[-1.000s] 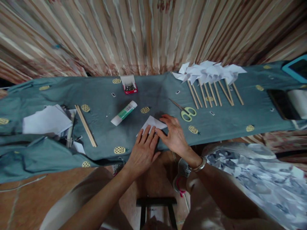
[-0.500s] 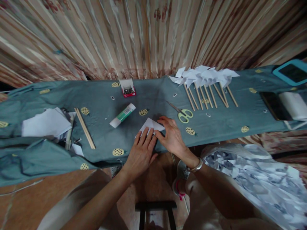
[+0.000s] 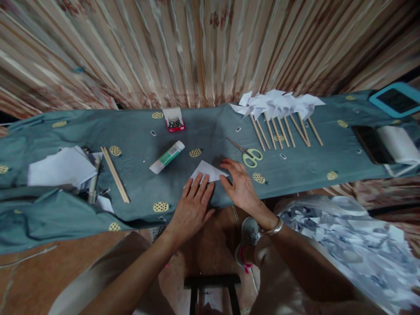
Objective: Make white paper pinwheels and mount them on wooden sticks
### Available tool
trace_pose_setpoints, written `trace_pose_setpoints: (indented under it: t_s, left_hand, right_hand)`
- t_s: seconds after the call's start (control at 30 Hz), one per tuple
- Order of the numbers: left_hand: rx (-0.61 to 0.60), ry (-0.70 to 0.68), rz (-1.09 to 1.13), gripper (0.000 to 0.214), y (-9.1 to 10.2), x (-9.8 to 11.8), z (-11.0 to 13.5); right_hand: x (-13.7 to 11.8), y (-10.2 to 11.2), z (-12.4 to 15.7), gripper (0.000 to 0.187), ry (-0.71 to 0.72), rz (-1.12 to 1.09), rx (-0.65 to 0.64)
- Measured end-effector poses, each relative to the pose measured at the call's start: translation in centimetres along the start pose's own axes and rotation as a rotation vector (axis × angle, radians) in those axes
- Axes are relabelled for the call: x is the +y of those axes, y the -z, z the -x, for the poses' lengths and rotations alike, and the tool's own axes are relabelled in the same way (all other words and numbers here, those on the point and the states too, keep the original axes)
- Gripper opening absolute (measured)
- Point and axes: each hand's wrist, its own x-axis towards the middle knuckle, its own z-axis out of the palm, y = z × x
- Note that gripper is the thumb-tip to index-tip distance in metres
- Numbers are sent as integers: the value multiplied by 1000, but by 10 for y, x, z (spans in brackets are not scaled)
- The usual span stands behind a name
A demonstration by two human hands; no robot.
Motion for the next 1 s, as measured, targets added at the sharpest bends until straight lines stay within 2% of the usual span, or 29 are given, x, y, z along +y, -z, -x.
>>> trace_pose_setpoints:
  t_s: [0.37, 0.63, 0.77, 1.0]
  left_hand:
    - [-7, 8, -37, 69, 0, -4, 4]
    - [71, 41, -49, 73, -6, -22, 29]
    - [67, 61, -61, 72, -3, -29, 41]
    - [104, 85, -33, 70, 0, -29, 49]
  right_hand:
    - [6, 2, 0, 29, -3, -23, -15]
    - [10, 4, 0, 29, 12, -29, -37]
    - [12, 3, 0, 29, 27, -35, -32]
    - [16, 1, 0, 32, 40, -49, -24]
